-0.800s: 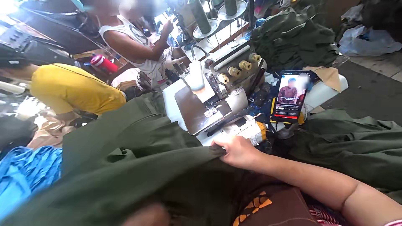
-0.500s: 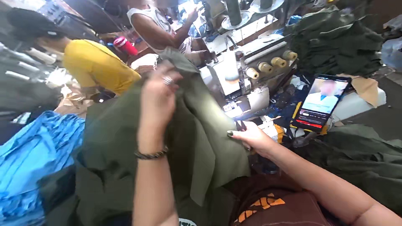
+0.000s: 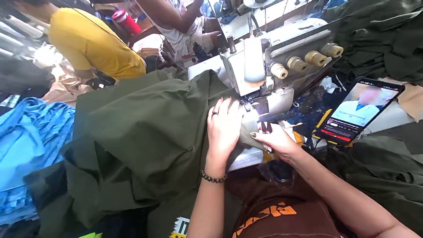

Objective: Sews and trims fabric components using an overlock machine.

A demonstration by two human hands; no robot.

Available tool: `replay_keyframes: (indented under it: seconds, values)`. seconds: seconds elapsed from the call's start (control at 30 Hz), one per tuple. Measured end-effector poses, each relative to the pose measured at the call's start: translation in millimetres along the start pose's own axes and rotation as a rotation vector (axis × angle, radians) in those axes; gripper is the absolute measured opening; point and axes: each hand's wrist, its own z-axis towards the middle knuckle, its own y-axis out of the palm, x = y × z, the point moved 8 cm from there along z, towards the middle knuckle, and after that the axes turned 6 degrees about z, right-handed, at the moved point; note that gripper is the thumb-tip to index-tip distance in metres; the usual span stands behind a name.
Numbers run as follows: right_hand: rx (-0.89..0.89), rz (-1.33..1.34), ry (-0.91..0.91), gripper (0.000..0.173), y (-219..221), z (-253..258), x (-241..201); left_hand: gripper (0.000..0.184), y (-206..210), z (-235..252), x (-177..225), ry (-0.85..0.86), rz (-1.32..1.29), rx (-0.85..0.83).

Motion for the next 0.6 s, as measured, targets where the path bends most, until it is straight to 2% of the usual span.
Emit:
replay_keyframes:
  seconds: [0.1, 0.17, 0.23, 0.27, 0.33, 0.4, 0.47, 0.6]
  values:
    - [-0.027, 0.013, -0.052, 0.008, 0, -8, 9, 0.038, -7, 5, -16, 0.046, -0.217, -0.080]
    - [-0.041, -0.002, -0.108, 0.011, -2, -18, 14, 0.029, -32, -2, -27, 0.080, -0.418, 0.016]
    - [-0.064, -0.012, -0.167, 0.013, -5, -28, 16, 0.017, -60, -13, -35, 0.114, -0.463, 0.160]
    - [-0.062, -0.015, -0.175, 0.014, -7, -33, 18, 0.013, -72, -21, -35, 0.147, -0.450, 0.185]
    - [-0.030, -0.008, -0.171, 0.013, -12, -41, 20, 0.013, -82, -36, -21, 0.293, -0.348, 0.127]
    - [0.014, 0.003, -0.165, 0.013, -16, -45, 21, 0.021, -73, -50, -6, 0.418, -0.101, 0.032]
    - [0.031, 0.002, -0.154, 0.014, -17, -45, 21, 0.023, -63, -58, -7, 0.419, 0.133, 0.033]
    - [0.046, 0.001, -0.197, 0.022, -11, -48, 22, 0.012, -63, -57, -16, 0.438, 0.248, 0.096]
